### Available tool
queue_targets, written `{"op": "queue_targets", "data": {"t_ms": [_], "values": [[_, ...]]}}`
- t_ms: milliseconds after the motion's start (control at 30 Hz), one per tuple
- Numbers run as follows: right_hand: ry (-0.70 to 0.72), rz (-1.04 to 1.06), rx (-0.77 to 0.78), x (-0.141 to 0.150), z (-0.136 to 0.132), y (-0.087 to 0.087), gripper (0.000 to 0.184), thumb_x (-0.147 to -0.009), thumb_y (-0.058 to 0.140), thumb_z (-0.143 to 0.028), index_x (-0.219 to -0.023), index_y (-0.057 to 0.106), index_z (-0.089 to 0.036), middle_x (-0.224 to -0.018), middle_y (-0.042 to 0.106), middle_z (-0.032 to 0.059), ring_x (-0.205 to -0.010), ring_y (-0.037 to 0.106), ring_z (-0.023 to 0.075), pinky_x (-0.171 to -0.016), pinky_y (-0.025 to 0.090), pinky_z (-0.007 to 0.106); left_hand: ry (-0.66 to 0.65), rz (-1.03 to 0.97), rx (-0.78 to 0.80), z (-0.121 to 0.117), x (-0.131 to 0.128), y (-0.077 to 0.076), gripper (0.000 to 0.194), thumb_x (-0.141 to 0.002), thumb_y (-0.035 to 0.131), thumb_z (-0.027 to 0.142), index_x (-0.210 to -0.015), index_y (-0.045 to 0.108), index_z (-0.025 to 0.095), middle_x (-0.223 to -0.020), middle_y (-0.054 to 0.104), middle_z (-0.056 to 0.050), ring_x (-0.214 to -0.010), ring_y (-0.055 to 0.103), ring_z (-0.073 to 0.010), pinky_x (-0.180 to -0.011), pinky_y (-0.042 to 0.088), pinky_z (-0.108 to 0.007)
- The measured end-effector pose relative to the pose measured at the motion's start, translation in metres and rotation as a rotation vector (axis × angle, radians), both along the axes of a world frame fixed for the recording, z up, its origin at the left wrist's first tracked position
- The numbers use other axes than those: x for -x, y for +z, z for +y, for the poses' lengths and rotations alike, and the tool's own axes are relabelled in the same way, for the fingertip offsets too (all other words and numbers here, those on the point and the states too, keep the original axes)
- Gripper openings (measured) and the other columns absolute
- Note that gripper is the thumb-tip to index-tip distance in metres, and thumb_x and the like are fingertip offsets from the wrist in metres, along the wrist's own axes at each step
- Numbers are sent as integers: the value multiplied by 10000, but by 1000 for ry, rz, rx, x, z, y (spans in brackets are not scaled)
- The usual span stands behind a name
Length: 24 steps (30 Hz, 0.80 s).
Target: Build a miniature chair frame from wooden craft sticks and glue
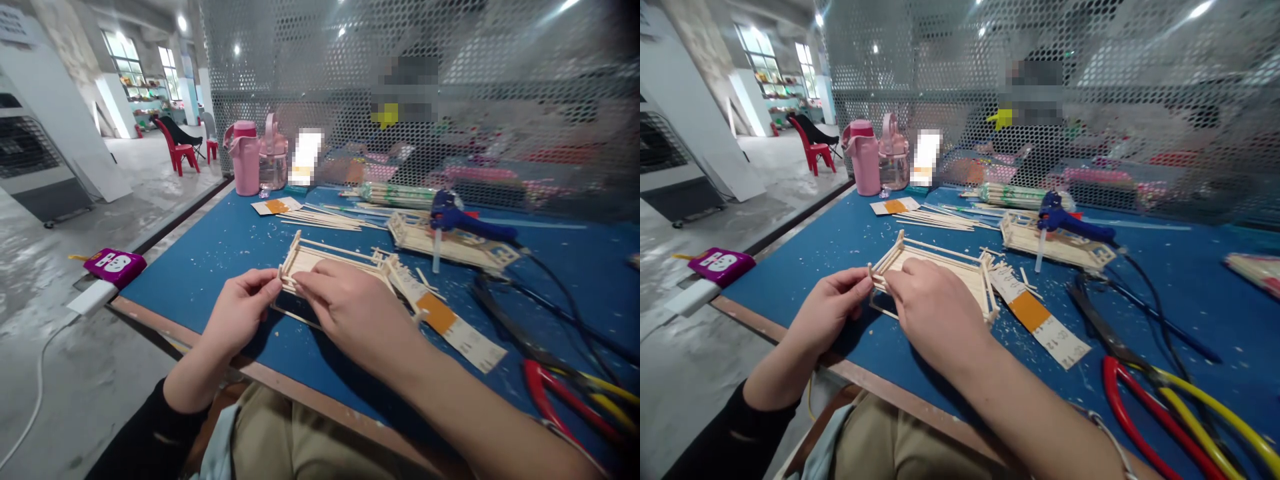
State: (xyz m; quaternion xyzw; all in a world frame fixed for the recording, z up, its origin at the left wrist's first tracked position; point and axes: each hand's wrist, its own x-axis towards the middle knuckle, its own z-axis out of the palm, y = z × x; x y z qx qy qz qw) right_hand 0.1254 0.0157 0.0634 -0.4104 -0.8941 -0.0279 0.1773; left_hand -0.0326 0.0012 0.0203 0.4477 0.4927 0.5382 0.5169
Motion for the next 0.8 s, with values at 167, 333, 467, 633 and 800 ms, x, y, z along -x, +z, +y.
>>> {"op": "queue_targets", "data": {"t_ms": [167,333,467,633,800], "values": [[8,29,21,0,-2,1,256,-894,426,-196,-900,681,-205,-783,611,40,-716,532,148,-640,347,258,-12,-4,-29,0,0,-1,336,-663,724,387,-878,714,129,-610,539,23,-463,376,-44,-432,318,-180],[-17,39,41,3,-1,-1,260,-896,426,-211,-886,686,-208,-765,604,42,-707,545,143,-642,375,256,23,61,-99,-2,-1,-3,253,-712,686,352,-862,733,154,-715,578,0,-500,410,-47,-444,352,-177],[14,105,-8,-2,-4,3,256,-892,447,-279,-1016,657,-199,-875,647,71,-827,587,187,-718,438,299,35,57,-98,-5,0,-5,300,-703,694,362,-921,723,157,-765,630,-22,-538,452,-64,-476,388,-184],[-117,289,-329,-35,-10,29,317,-883,462,-379,-1124,607,-234,-1033,663,73,-940,609,207,-808,462,342,51,53,-88,-5,1,-5,338,-689,704,378,-937,707,149,-761,657,-36,-594,489,-88,-535,419,-199],[-596,144,-293,-100,35,49,360,-855,410,-216,-1154,601,-157,-1094,655,112,-1005,595,212,-862,429,313,96,123,-65,-4,-4,-5,309,-718,672,401,-884,706,142,-758,636,-34,-583,476,-84,-483,404,-181]]}}
